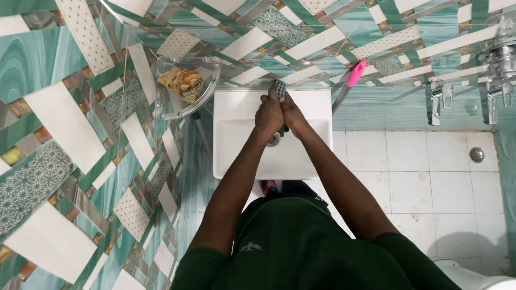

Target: The person wipes the bathroom sink faucet and multiple wall-mounted shower and water valves using a cloth.

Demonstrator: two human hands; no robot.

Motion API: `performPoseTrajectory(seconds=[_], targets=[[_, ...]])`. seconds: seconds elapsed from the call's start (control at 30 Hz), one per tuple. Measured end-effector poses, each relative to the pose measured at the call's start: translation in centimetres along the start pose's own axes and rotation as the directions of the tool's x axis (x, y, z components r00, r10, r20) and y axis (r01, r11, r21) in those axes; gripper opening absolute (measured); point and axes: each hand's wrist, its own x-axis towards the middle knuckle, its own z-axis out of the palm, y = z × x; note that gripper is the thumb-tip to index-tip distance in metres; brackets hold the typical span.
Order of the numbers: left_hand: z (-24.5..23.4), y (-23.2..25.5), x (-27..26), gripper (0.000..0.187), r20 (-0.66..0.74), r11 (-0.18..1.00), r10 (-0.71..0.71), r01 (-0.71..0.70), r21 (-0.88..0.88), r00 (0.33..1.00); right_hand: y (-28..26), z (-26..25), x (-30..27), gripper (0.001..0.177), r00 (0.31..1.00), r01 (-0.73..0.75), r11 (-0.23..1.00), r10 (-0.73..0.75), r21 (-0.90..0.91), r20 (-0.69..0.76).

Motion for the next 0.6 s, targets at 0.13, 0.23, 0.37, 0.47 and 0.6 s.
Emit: performPoseTrajectory(seconds=[0.13, 0.23, 0.37, 0.47, 0.6], targets=[[1.7, -1.9, 4.9, 0.041, 0.047, 0.996, -0.039, 0.034, 0.086, 0.998, -1.7, 0.0, 2.8, 0.057, 0.984, -0.174, 0.925, 0.149, 0.338, 0.097], [1.7, -2.5, 5.5, 0.039, 0.077, 0.996, 0.015, -0.022, 0.091, 0.997, -1.8, 0.4, 2.6, 0.057, 0.991, -0.137, 0.905, 0.126, 0.404, 0.053], [1.1, -0.8, 0.3, 0.046, 0.025, 0.997, 0.011, -0.012, 0.072, 1.000, -1.2, -0.2, -1.7, 0.059, 0.994, -0.100, 0.948, 0.084, 0.303, 0.065], [0.5, 0.2, -1.0, 0.068, 0.029, 0.995, -0.051, 0.049, 0.085, 0.998, -1.2, -0.3, -2.7, 0.060, 0.969, -0.248, 0.957, 0.247, 0.149, 0.029], [-0.1, 0.6, 3.9, 0.050, 0.069, 0.983, -0.083, 0.070, 0.171, 0.994, -1.7, -1.1, 2.5, 0.046, 0.980, -0.196, 0.978, 0.193, 0.065, 0.051]])
